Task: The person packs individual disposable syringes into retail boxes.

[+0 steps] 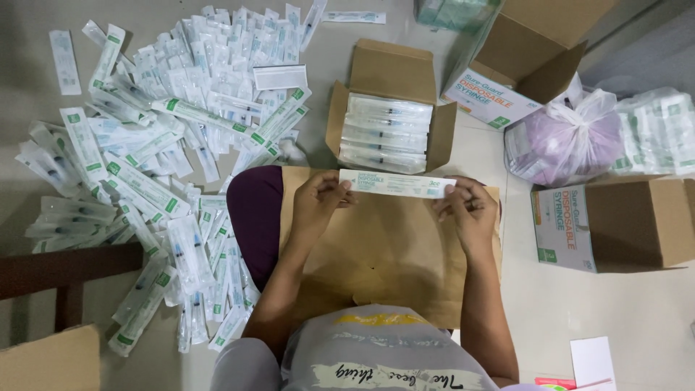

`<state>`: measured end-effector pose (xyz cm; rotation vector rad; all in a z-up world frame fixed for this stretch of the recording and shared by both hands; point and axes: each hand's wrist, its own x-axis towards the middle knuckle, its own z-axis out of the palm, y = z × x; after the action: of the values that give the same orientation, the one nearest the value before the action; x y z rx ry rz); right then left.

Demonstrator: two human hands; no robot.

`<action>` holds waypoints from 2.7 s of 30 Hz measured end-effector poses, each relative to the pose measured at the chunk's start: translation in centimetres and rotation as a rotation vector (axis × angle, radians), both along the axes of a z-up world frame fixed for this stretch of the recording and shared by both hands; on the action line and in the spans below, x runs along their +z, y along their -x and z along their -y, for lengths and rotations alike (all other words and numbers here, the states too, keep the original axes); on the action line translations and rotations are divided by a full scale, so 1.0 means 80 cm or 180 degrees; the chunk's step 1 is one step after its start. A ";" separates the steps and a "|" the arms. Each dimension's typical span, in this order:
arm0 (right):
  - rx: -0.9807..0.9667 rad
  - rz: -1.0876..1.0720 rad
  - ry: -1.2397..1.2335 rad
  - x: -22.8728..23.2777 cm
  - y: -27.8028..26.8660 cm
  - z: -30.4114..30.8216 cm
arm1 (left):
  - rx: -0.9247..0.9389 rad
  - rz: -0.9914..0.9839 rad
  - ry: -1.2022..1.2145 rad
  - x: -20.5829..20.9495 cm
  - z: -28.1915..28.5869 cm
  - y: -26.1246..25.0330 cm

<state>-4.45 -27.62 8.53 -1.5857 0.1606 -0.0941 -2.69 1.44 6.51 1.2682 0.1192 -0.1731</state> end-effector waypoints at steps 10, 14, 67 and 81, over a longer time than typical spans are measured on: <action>0.0362 0.0814 0.2554 -0.023 -0.114 0.003 | -0.0071 0.0870 -0.2765 -0.070 0.001 -0.135; 0.0429 0.1304 0.3190 -0.030 -0.150 0.002 | 0.0063 0.1921 -0.3874 -0.073 0.007 -0.171; 0.0755 0.0958 0.2610 -0.146 -0.153 -0.072 | 0.1166 0.2389 -0.3618 -0.103 -0.107 -0.142; 0.0372 0.1173 0.3149 -0.118 -0.134 -0.093 | 0.1146 -0.0510 -0.4784 -0.292 -0.316 -0.060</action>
<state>6.25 -20.15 -0.90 -2.5166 -0.3215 -0.4192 2.10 26.73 -16.82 2.6849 0.7020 0.1905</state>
